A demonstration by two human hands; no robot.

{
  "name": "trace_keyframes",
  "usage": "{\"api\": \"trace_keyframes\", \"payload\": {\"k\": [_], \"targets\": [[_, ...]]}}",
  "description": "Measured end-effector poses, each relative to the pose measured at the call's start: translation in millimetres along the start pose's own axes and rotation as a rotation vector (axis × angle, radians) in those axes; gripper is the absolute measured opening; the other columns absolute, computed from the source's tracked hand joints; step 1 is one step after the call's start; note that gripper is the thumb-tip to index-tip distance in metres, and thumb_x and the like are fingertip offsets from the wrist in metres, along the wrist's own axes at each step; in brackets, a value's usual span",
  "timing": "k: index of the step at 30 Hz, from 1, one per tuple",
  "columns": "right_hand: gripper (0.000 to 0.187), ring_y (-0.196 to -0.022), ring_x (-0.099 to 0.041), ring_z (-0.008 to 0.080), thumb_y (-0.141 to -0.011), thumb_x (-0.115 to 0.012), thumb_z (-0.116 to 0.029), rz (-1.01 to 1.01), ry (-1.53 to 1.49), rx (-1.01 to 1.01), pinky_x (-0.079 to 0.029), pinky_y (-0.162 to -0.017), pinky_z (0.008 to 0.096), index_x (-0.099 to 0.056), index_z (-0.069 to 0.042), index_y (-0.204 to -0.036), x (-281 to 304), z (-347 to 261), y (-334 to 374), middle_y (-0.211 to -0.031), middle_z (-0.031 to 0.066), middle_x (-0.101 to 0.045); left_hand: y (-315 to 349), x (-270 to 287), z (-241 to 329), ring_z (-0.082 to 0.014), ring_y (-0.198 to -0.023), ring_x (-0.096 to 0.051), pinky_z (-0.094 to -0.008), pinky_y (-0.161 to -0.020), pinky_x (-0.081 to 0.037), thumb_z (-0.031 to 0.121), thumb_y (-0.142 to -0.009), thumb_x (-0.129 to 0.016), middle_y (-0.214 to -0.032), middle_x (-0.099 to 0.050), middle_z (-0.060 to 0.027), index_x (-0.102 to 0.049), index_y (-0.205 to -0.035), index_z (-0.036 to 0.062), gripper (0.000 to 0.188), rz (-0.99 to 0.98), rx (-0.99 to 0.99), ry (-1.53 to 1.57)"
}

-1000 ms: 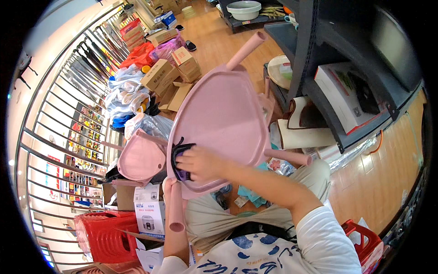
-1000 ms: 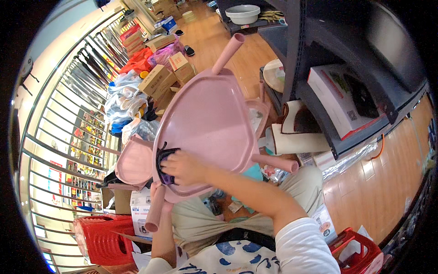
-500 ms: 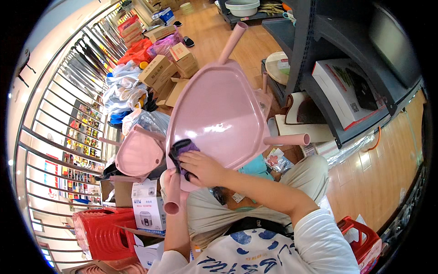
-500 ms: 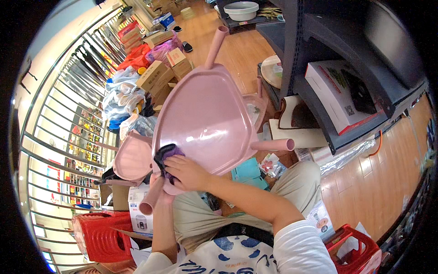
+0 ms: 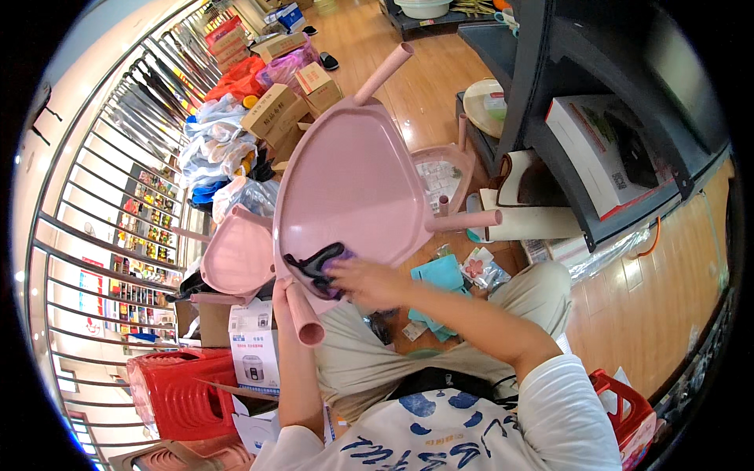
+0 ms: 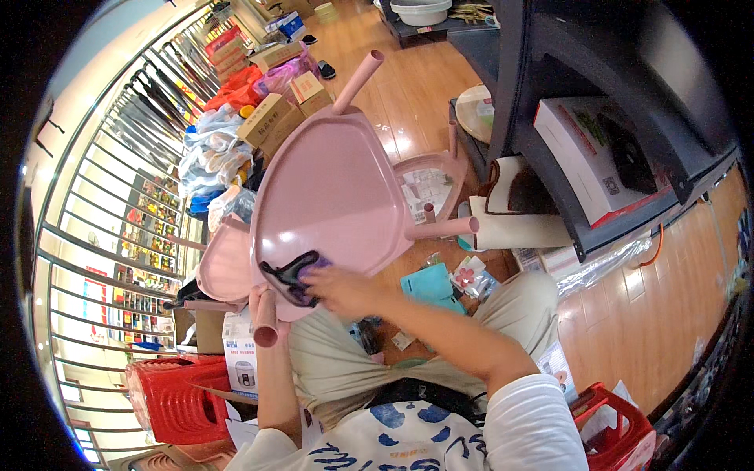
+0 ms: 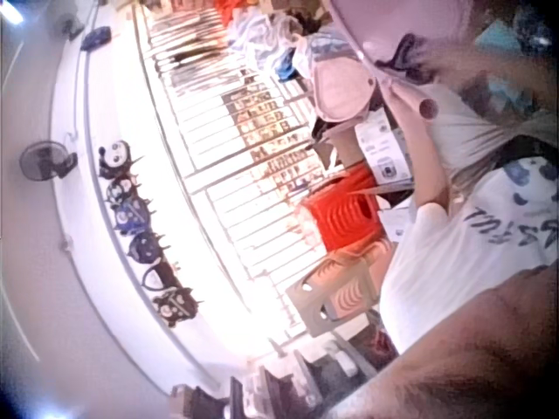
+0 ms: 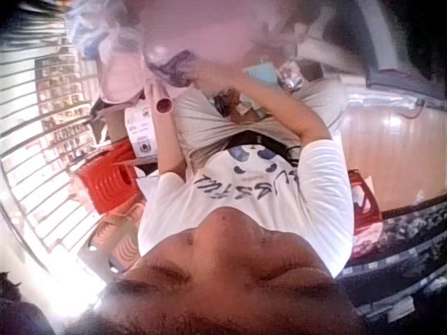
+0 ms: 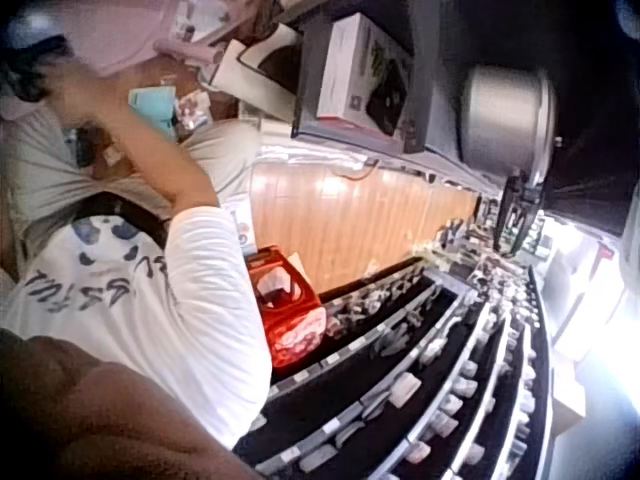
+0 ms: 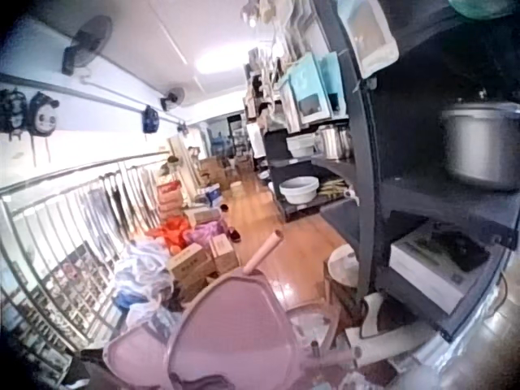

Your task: The person wipes a pink plastic chair seat with a purple cloth, then inserts four pink cylindrical legs into the seat's holes. The person continues to wipe the chair and legs with the cloth.

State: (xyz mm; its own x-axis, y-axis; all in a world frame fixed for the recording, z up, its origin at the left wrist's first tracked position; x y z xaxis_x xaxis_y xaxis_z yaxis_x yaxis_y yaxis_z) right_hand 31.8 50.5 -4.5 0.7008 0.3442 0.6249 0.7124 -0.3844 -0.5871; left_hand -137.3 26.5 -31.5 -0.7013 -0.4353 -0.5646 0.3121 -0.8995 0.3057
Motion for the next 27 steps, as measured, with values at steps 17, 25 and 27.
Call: {"api": "trace_keyframes", "payload": {"k": [17,25,27], "targets": [[0.031,-0.101,-0.06,0.0202,-0.09,-0.042,-0.022,0.491,-1.468,-1.093,-0.047,-0.087,0.0348,-0.061,-0.003,-0.105,14,63,24,-0.107,0.0099,-0.064,21,-32,8,-0.0138,-0.09,-0.057,-0.0294,-0.078,-0.048,0.013,-0.086,-0.052,-0.096,-0.057,-0.0027,-0.053,-0.105,0.0037,0.021,-0.016,-0.018,0.068],[0.031,-0.104,-0.059,0.0211,-0.087,-0.043,-0.018,0.829,-1.69,-0.876,-0.046,-0.091,0.0363,-0.056,-0.004,-0.112,74,96,35,-0.111,0.0087,-0.062,8,-22,-4,-0.0162,-0.083,-0.057,-0.0313,-0.074,-0.051,0.014,-0.078,-0.055,-0.094,-0.055,-0.0063,-0.047,-0.106,0.004,0.031,-0.03,-0.077,-0.006],[0.029,-0.099,-0.061,0.0205,-0.087,-0.045,-0.02,0.922,-1.451,-0.951,-0.048,-0.085,0.0331,-0.06,-0.003,-0.105,95,112,37,-0.105,0.0078,-0.065,14,-30,-3,-0.0169,-0.085,-0.058,-0.0314,-0.075,-0.051,0.014,-0.078,-0.056,-0.097,-0.056,-0.007,-0.047,-0.109,0.0034,0.034,-0.043,-0.065,-0.042]]}}
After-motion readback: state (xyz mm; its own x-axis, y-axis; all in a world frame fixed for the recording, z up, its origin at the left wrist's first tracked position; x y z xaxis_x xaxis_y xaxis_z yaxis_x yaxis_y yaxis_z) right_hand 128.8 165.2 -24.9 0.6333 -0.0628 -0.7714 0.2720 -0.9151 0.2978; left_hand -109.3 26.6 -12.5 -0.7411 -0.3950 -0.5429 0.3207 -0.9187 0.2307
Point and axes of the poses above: each hand's wrist, its own y-axis away from the middle knuckle, its own x-axis out of the back of the hand, z = x × y, the point moved 8 cm from there along -y, towards the middle knuckle
